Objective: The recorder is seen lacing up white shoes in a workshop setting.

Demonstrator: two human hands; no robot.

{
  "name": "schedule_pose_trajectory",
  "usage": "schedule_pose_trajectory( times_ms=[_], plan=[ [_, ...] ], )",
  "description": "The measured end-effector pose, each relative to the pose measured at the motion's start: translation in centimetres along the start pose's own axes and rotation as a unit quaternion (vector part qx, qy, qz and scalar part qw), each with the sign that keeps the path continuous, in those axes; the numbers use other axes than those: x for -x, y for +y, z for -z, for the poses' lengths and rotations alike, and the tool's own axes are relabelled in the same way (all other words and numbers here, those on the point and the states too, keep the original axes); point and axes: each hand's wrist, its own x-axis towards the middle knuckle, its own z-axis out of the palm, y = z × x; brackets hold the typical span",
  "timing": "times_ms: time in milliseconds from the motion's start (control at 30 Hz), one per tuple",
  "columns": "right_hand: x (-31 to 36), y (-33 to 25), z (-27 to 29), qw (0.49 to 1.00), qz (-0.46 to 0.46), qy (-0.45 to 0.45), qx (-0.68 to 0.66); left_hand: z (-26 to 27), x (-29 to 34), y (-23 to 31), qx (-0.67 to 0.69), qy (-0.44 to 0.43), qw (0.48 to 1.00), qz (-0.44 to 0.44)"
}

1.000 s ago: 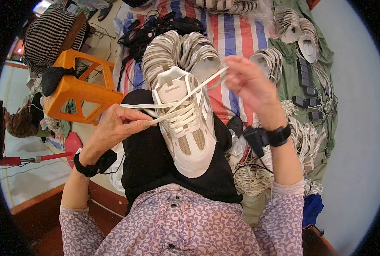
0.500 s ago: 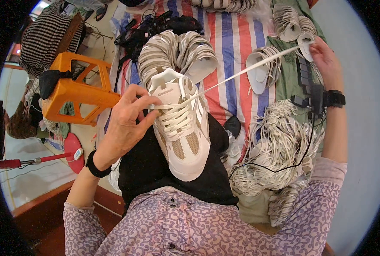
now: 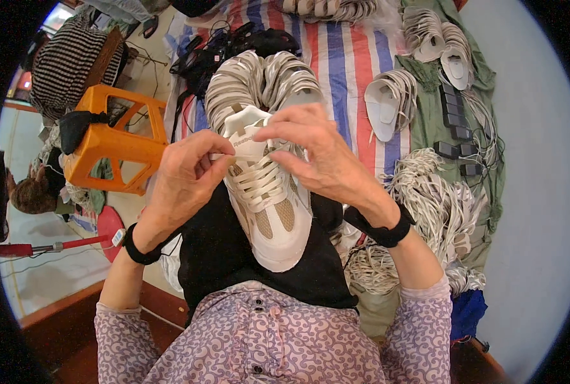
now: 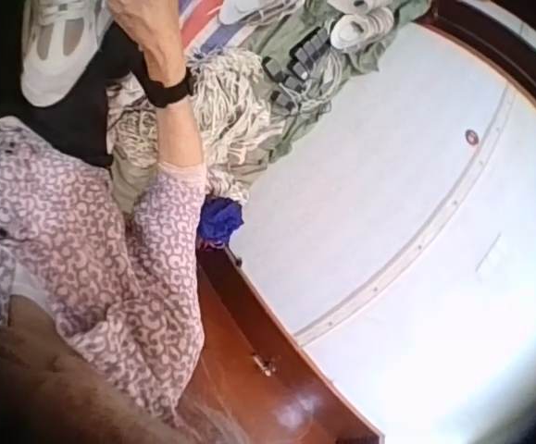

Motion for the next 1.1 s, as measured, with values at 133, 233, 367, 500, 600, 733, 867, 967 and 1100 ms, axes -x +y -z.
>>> schedule_pose_trajectory(
  times_ms=[133, 233, 367, 500, 600, 733, 867, 967, 1100],
  plan=[
    [-1.5, -0.5, -0.7, 0.995, 0.039, -0.025, -0.082, 1.3, -0.6, 1.3, 0.127, -0.007, 0.989, 0.070],
    [-2.2, -1.8, 0.3, 0.935, -0.107, -0.126, -0.315, 1.7, -1.0, 1.4, 0.231, 0.005, 0.967, 0.109],
    [-0.9, -0.9, 4.4, 0.862, -0.139, 0.056, -0.484, 0.8, -0.6, -0.6, 0.272, 0.057, 0.947, 0.159],
    [2.7, 4.4, 12.1, 0.778, -0.087, 0.154, -0.603, -1.5, -0.5, -1.0, 0.043, -0.036, 0.998, 0.026],
    [7.0, 8.7, 17.4, 0.738, -0.098, 0.204, -0.635, -3.3, -0.3, -0.8, -0.035, -0.023, 0.997, -0.069],
    [14.6, 12.7, 23.3, 0.729, -0.159, 0.344, -0.570, -4.3, -0.8, -0.8, -0.040, -0.017, 0.996, -0.084],
    [21.7, 16.5, 26.4, 0.724, -0.212, 0.400, -0.520, -3.3, -1.2, 0.0, 0.144, -0.088, 0.983, 0.066],
    [24.3, 18.1, 26.6, 0.705, -0.236, 0.431, -0.511, -1.2, -1.4, 0.2, 0.375, -0.130, 0.894, 0.209],
    [27.9, 20.2, 28.1, 0.720, -0.236, 0.434, -0.488, 5.2, -1.8, 0.3, 0.427, -0.013, 0.891, 0.151]
  ],
)
